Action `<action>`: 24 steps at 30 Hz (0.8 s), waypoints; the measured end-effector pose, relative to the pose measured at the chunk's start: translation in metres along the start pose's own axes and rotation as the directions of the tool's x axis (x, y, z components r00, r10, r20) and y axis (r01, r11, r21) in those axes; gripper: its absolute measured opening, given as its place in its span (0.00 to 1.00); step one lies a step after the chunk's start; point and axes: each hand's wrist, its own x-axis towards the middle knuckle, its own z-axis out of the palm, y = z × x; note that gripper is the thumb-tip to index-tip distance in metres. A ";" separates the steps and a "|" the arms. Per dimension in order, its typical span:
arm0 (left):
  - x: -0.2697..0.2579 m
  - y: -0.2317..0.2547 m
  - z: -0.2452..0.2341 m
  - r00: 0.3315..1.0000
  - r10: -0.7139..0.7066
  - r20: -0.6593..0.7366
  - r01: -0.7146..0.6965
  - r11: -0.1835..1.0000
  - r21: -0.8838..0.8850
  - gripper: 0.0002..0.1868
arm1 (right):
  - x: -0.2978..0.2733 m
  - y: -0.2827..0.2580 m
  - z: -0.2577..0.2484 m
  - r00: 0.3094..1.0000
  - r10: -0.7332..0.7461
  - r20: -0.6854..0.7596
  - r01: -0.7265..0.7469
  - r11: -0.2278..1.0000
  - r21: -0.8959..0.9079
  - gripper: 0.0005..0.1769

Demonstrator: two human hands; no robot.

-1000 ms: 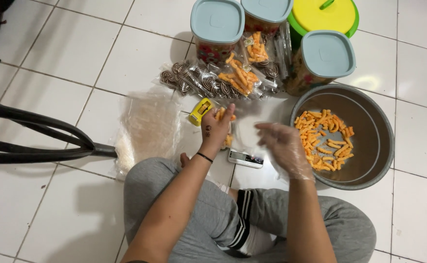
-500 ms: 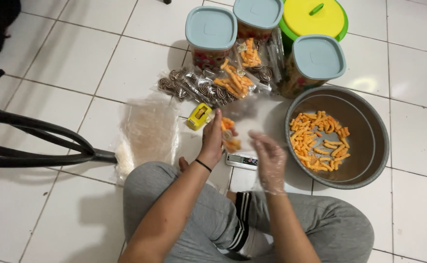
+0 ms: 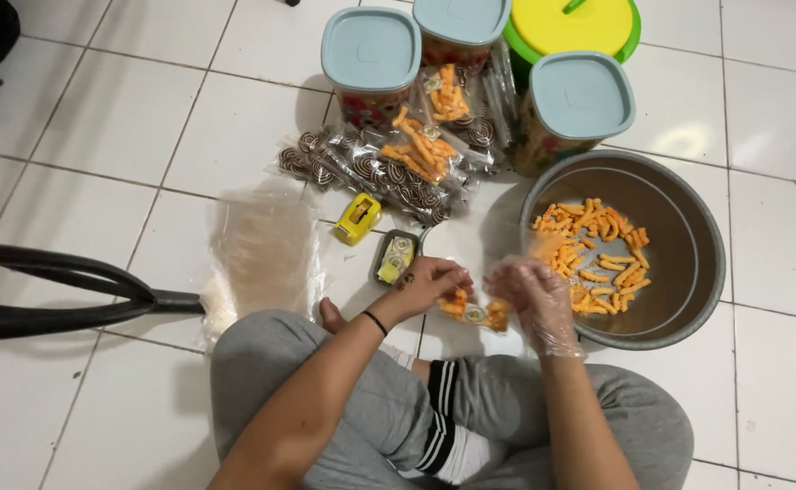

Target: Packing orange snack sticks into small plastic bags and weighing them on a digital scale for portioning.

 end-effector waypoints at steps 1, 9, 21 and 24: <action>0.001 0.002 -0.002 1.000 -0.005 0.001 0.005 1.000 0.007 0.12 | 0.001 0.000 0.003 1.000 0.001 -0.003 -0.001 1.000 0.008 0.03; 0.004 0.014 -0.017 0.990 0.119 -0.078 -0.122 0.992 -0.040 0.12 | 0.013 0.007 0.008 0.999 0.004 0.035 0.004 0.968 -0.251 0.10; -0.009 0.018 -0.016 0.988 0.014 0.155 -0.014 1.000 0.002 0.22 | 0.017 0.013 0.000 0.998 0.036 -0.045 -0.040 0.994 -0.100 0.11; -0.008 0.007 -0.014 0.976 -0.063 0.207 0.047 0.995 0.084 0.18 | 0.017 0.012 -0.002 0.996 0.025 -0.084 -0.034 0.994 -0.103 0.09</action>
